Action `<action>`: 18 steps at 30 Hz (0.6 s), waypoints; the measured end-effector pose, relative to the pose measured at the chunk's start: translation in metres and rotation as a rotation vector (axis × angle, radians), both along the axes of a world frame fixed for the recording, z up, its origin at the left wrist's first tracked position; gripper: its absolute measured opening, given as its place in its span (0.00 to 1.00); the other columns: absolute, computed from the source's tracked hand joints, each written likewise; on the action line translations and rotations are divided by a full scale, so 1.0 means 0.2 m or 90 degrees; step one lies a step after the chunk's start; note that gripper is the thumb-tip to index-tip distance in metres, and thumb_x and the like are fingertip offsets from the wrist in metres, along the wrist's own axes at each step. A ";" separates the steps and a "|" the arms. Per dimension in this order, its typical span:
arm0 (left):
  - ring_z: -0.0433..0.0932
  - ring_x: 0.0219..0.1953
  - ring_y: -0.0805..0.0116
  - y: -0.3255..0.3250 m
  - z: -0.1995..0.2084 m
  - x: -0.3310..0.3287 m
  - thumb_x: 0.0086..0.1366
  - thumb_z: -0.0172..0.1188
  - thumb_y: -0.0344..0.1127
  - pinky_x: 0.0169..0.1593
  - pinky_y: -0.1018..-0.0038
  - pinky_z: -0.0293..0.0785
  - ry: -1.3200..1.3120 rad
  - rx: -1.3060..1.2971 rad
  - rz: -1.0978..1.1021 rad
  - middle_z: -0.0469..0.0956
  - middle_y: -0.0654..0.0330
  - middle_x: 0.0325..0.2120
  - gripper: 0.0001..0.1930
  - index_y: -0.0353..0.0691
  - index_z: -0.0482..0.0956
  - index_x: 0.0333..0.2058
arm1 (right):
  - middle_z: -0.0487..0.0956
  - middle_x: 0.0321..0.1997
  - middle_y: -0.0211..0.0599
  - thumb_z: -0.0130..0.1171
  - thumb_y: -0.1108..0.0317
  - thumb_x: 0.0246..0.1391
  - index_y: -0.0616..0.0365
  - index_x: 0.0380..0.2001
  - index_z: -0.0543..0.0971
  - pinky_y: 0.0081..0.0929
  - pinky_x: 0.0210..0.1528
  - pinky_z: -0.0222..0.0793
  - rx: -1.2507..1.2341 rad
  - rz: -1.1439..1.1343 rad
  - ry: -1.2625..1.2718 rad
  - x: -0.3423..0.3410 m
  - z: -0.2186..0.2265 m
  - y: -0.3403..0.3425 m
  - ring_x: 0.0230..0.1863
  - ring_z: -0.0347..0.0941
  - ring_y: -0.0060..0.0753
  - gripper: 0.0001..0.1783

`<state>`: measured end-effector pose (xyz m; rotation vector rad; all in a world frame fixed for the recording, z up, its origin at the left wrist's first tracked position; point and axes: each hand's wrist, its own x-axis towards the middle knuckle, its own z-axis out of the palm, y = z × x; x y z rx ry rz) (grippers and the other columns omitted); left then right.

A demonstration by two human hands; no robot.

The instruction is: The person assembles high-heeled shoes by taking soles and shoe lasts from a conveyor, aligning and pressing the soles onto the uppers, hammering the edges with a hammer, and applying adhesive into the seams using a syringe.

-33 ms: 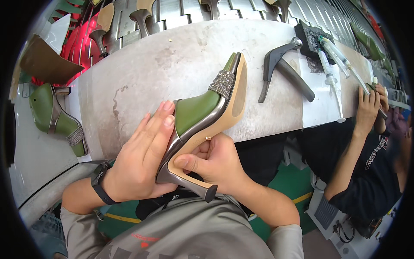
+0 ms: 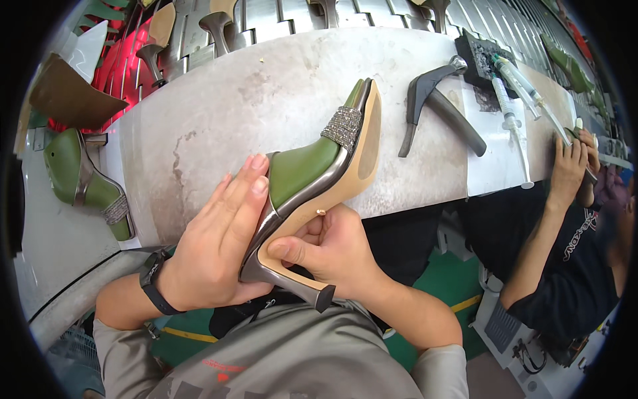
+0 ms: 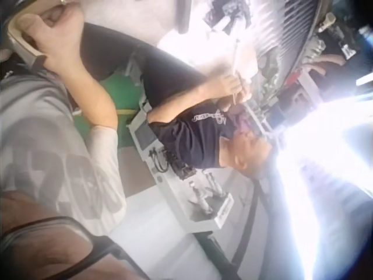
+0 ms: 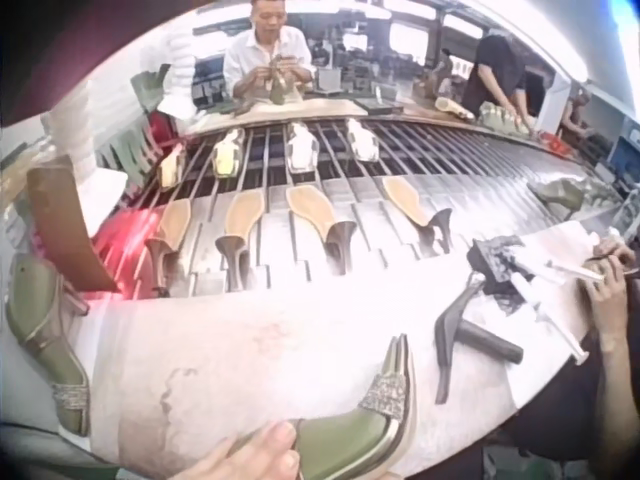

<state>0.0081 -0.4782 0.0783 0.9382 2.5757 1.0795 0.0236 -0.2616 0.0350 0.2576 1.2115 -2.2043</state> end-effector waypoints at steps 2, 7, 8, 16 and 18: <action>0.62 0.73 0.31 0.00 -0.01 0.01 0.42 0.81 0.37 0.69 0.42 0.64 -0.003 0.006 0.003 0.56 0.29 0.72 0.62 0.25 0.53 0.73 | 0.84 0.47 0.41 0.78 0.62 0.57 0.69 0.59 0.70 0.26 0.44 0.82 0.013 0.005 0.011 0.00 -0.01 0.00 0.45 0.84 0.27 0.35; 0.63 0.71 0.29 0.08 -0.01 0.15 0.46 0.80 0.36 0.71 0.49 0.66 -0.097 0.182 0.097 0.58 0.26 0.70 0.59 0.20 0.54 0.71 | 0.79 0.58 0.43 0.80 0.52 0.53 0.70 0.65 0.64 0.32 0.58 0.78 0.005 -0.006 0.009 0.08 -0.01 0.04 0.57 0.79 0.31 0.49; 0.63 0.71 0.27 0.10 0.00 0.21 0.51 0.79 0.38 0.71 0.49 0.66 -0.083 0.198 0.106 0.58 0.26 0.70 0.56 0.19 0.54 0.71 | 0.75 0.63 0.41 0.81 0.49 0.51 0.69 0.68 0.63 0.34 0.65 0.73 0.012 0.019 -0.017 0.12 0.03 0.06 0.62 0.75 0.31 0.53; 0.66 0.70 0.43 0.01 -0.09 0.45 0.60 0.76 0.55 0.71 0.58 0.62 -0.520 0.282 0.073 0.63 0.38 0.69 0.57 0.28 0.52 0.74 | 0.77 0.60 0.40 0.80 0.62 0.52 0.64 0.68 0.65 0.32 0.61 0.77 -0.029 0.206 -0.131 0.38 0.16 0.21 0.60 0.76 0.29 0.47; 0.65 0.70 0.45 0.01 -0.13 0.49 0.59 0.77 0.55 0.72 0.60 0.62 -0.669 0.359 0.082 0.62 0.38 0.69 0.60 0.29 0.48 0.75 | 0.77 0.60 0.39 0.80 0.62 0.52 0.65 0.69 0.64 0.33 0.61 0.77 -0.052 0.260 -0.143 0.41 0.11 0.26 0.60 0.76 0.29 0.47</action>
